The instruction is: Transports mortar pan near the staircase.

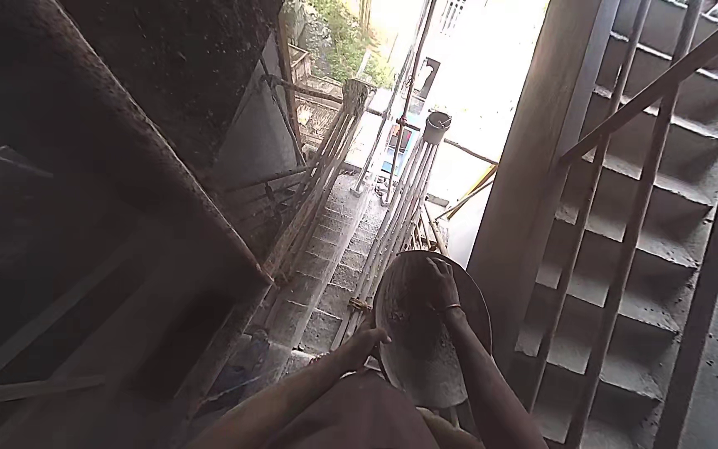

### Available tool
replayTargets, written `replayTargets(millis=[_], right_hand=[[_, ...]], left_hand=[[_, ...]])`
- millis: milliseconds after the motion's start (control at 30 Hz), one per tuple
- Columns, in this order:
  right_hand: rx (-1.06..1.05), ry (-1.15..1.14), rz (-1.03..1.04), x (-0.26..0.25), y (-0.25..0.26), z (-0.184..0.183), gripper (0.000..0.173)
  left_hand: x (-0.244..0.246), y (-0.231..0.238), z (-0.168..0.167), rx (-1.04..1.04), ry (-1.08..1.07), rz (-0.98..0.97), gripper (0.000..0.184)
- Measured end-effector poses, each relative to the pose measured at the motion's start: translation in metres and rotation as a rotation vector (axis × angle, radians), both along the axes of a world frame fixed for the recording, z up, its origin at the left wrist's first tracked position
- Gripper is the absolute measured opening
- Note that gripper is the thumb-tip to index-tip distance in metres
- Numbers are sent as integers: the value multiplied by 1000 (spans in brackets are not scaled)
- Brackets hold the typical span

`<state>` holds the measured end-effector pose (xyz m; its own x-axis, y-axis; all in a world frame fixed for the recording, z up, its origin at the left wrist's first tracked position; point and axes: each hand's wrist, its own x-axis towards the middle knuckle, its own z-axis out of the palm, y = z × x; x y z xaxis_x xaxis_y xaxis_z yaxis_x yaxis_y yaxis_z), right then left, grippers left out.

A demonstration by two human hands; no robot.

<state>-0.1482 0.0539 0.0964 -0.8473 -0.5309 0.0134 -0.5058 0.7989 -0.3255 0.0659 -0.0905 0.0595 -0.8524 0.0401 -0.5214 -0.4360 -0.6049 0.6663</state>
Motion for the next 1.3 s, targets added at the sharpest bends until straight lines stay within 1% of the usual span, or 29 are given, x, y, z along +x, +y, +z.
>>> replayTargets(millis=[67, 100, 167, 233, 267, 333, 400, 433, 467, 533, 567, 700, 767, 867, 900, 967, 1033, 1067, 1133, 1167, 1200, 1233, 1300], right_hand=[[106, -46, 16, 25, -14, 2, 49], [146, -81, 45, 34, -18, 2, 49], [228, -184, 163, 39, -22, 6, 40], [246, -229, 300, 36, -25, 8, 31], [216, -200, 367, 34, -23, 7, 31], [127, -64, 478, 25, -18, -1, 40], [91, 73, 544, 5, -12, -4, 43], [110, 95, 545, 0, -7, -2, 41], [162, 65, 517, 0, -1, 9, 40], [315, -92, 414, 12, 2, 50, 46], [362, -144, 382, 15, 8, 60, 48], [278, -34, 313, 10, 54, 20, 40], [389, -132, 223, 21, 60, 22, 40], [418, -107, 110, 30, 80, -23, 34], [436, -138, 68, 37, 79, -27, 34], [482, -248, -13, 54, 64, -23, 36], [464, -337, -46, 66, 52, -19, 39], [426, -368, -36, 69, 49, -15, 38], [279, -395, 7, 67, 46, -1, 32], [204, -384, 20, 64, 47, 5, 32], [171, -354, 24, 59, 48, 11, 37], [174, -297, 9, 53, 50, 13, 41], [266, -169, -52, 41, 58, 4, 41]], left_hand=[[1, 0, 2, 6, 6, -10, 65], [1, -1, 0, 7, 6, -6, 64], [0, -1, -5, 2, 0, 1, 61], [2, -5, -4, -20, -13, -7, 58], [6, -5, -3, -26, -16, -20, 59], [9, -4, -1, -32, 1, -49, 65], [6, -6, 3, -37, 17, -48, 63], [6, -5, 4, -36, 16, -42, 62], [8, -4, 3, -30, 11, -37, 60], [9, -6, 0, -9, 10, -21, 60], [9, -6, -1, 2, 11, -12, 62], [9, -7, -7, 4, -4, 21, 65], [8, -8, -11, -3, -6, 44, 63], [9, -4, -14, 40, -46, 117, 59], [8, -3, -13, 55, -64, 143, 58], [6, -2, -12, 68, -75, 173, 56], [4, -1, -17, 66, -72, 174, 57], [4, -2, -18, 63, -73, 166, 58], [3, -3, -16, 70, -75, 163, 62], [2, -4, -15, 74, -78, 171, 61], [2, -3, -13, 75, -82, 174, 59], [2, -3, -11, 76, -88, 172, 58], [0, -2, -8, 74, -94, 170, 57]])
